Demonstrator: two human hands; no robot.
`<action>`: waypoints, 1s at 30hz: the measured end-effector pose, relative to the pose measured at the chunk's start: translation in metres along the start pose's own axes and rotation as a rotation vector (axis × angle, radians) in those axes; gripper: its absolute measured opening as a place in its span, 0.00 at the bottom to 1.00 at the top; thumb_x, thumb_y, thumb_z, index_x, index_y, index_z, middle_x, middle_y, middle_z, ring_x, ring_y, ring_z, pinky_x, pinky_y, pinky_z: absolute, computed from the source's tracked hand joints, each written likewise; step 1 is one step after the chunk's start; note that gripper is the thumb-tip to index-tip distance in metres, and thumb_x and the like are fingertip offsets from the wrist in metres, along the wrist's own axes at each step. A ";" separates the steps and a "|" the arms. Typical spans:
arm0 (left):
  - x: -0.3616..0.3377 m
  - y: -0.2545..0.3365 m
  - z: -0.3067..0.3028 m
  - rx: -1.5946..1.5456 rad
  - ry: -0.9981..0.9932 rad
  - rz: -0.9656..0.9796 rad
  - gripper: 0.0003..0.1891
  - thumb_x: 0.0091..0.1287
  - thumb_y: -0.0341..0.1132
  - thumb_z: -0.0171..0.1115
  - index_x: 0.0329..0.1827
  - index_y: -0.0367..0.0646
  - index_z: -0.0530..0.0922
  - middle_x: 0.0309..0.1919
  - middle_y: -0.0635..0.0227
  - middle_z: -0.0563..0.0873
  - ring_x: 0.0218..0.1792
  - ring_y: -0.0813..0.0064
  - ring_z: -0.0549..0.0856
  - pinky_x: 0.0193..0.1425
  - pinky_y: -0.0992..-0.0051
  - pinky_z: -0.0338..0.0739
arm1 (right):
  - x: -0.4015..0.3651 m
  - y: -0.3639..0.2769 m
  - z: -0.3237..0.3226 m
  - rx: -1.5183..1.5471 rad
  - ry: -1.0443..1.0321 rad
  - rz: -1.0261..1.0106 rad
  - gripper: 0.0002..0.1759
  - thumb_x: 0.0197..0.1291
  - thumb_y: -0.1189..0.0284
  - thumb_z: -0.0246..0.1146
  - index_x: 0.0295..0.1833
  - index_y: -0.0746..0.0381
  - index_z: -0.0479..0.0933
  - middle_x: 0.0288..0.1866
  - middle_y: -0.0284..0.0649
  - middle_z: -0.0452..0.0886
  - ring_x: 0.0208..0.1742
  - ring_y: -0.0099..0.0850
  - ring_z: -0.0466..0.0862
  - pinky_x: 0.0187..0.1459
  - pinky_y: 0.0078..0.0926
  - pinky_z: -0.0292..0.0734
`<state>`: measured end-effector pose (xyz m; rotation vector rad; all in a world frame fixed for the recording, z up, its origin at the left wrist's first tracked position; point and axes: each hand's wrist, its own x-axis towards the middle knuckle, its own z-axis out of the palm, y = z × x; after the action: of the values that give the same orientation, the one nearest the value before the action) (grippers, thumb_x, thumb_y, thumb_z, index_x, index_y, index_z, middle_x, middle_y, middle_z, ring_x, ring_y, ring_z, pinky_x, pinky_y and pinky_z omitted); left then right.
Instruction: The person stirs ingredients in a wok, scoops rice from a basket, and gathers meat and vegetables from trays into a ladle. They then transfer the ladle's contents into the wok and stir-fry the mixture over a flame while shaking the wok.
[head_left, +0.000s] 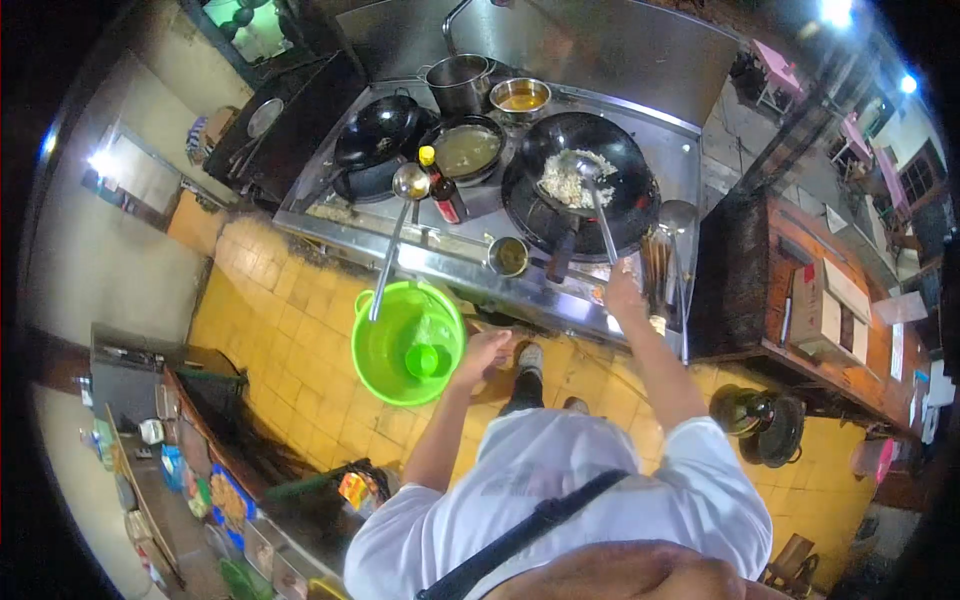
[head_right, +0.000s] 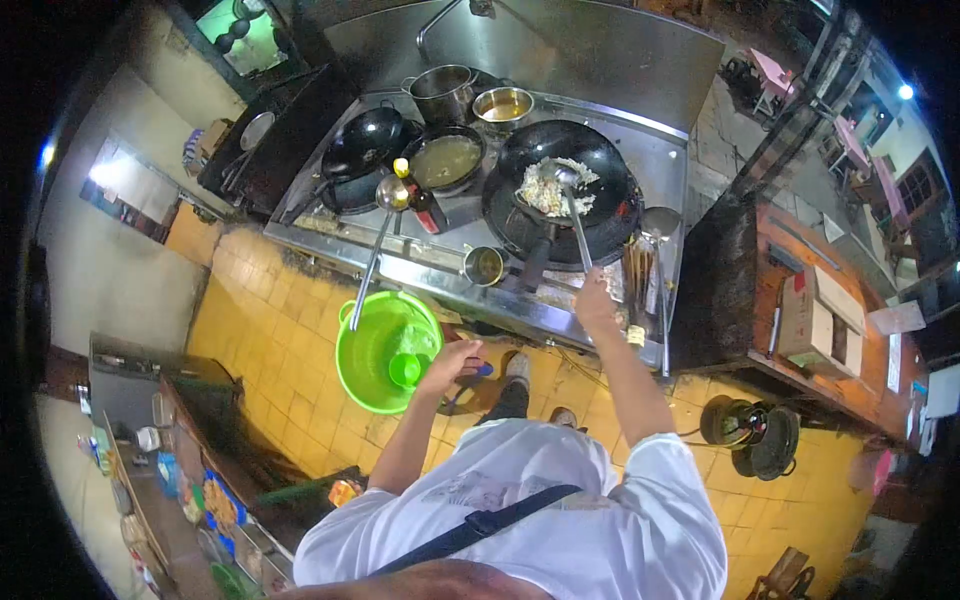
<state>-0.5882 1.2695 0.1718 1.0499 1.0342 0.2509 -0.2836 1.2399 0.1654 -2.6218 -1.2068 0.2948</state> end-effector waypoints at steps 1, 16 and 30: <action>0.009 0.002 -0.008 -0.024 0.042 -0.001 0.25 0.63 0.52 0.58 0.52 0.40 0.74 0.43 0.66 0.82 0.39 0.76 0.81 0.43 0.76 0.75 | 0.003 -0.002 -0.012 -0.011 -0.048 -0.049 0.37 0.52 0.70 0.59 0.66 0.68 0.55 0.40 0.60 0.78 0.45 0.49 0.80 0.46 0.44 0.76; 0.183 0.043 0.040 0.063 -0.184 -0.160 0.26 0.63 0.56 0.56 0.52 0.43 0.73 0.44 0.64 0.80 0.37 0.74 0.81 0.38 0.72 0.78 | 0.001 0.001 -0.107 0.311 0.097 -0.367 0.20 0.52 0.73 0.60 0.52 0.66 0.70 0.30 0.59 0.78 0.26 0.55 0.79 0.25 0.45 0.73; 0.123 0.171 0.124 -0.738 -0.343 -0.181 0.06 0.61 0.31 0.59 0.29 0.41 0.72 0.20 0.67 0.77 0.19 0.76 0.75 0.25 0.73 0.72 | -0.023 -0.023 -0.209 -0.021 -0.221 -0.071 0.18 0.55 0.71 0.56 0.53 0.62 0.71 0.38 0.60 0.78 0.42 0.53 0.79 0.43 0.45 0.74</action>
<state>-0.3759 1.3604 0.2508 0.3101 0.6325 0.2637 -0.2563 1.2090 0.3732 -2.6106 -1.3746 0.5747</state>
